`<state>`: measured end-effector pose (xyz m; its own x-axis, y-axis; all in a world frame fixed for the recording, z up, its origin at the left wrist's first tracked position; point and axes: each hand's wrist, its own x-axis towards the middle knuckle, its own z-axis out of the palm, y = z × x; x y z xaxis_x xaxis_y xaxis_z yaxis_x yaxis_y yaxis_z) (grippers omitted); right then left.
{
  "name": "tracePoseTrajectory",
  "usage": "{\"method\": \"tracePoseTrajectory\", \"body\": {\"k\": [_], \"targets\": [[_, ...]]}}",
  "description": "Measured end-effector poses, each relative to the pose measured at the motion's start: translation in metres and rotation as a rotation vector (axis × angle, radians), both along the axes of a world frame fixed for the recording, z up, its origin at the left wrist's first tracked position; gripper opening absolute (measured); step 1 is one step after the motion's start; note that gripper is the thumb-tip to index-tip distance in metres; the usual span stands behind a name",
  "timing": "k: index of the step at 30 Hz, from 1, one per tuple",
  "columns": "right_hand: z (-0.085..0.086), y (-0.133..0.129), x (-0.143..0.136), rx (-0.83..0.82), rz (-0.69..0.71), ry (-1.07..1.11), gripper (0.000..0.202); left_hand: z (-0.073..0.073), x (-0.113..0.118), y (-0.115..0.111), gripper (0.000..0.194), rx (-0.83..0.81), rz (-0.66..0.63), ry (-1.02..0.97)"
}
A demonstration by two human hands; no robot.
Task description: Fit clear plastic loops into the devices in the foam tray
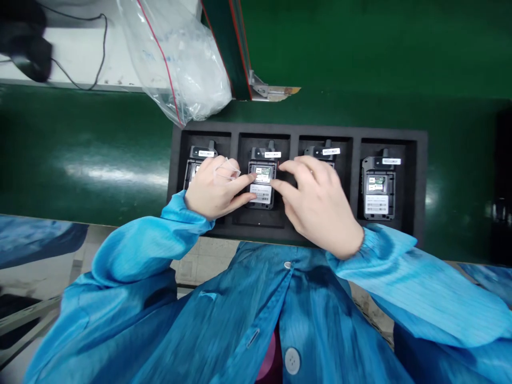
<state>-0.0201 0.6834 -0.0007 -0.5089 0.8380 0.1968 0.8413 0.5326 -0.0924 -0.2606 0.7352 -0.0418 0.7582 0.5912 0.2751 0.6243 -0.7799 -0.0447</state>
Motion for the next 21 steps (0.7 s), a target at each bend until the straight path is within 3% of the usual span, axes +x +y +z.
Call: {"method": "tracePoseTrajectory", "body": {"k": [3,6,13,21], "targets": [[0.013,-0.004,0.026,0.135,-0.187,0.122,0.028,0.001,-0.003,0.000,0.045,-0.045,0.004,-0.041],[0.015,-0.010,0.053,0.154,-0.352,0.045,0.028,0.000,-0.006,0.003,0.043,-0.109,-0.002,-0.121],[-0.012,-0.022,0.070,0.084,-0.309,-0.110,0.035,0.002,-0.013,0.008,0.033,-0.175,-0.018,-0.482],[-0.015,-0.025,0.068,0.024,-0.239,-0.229,0.040,0.018,-0.018,-0.005,0.032,-0.326,0.057,-0.792]]}}
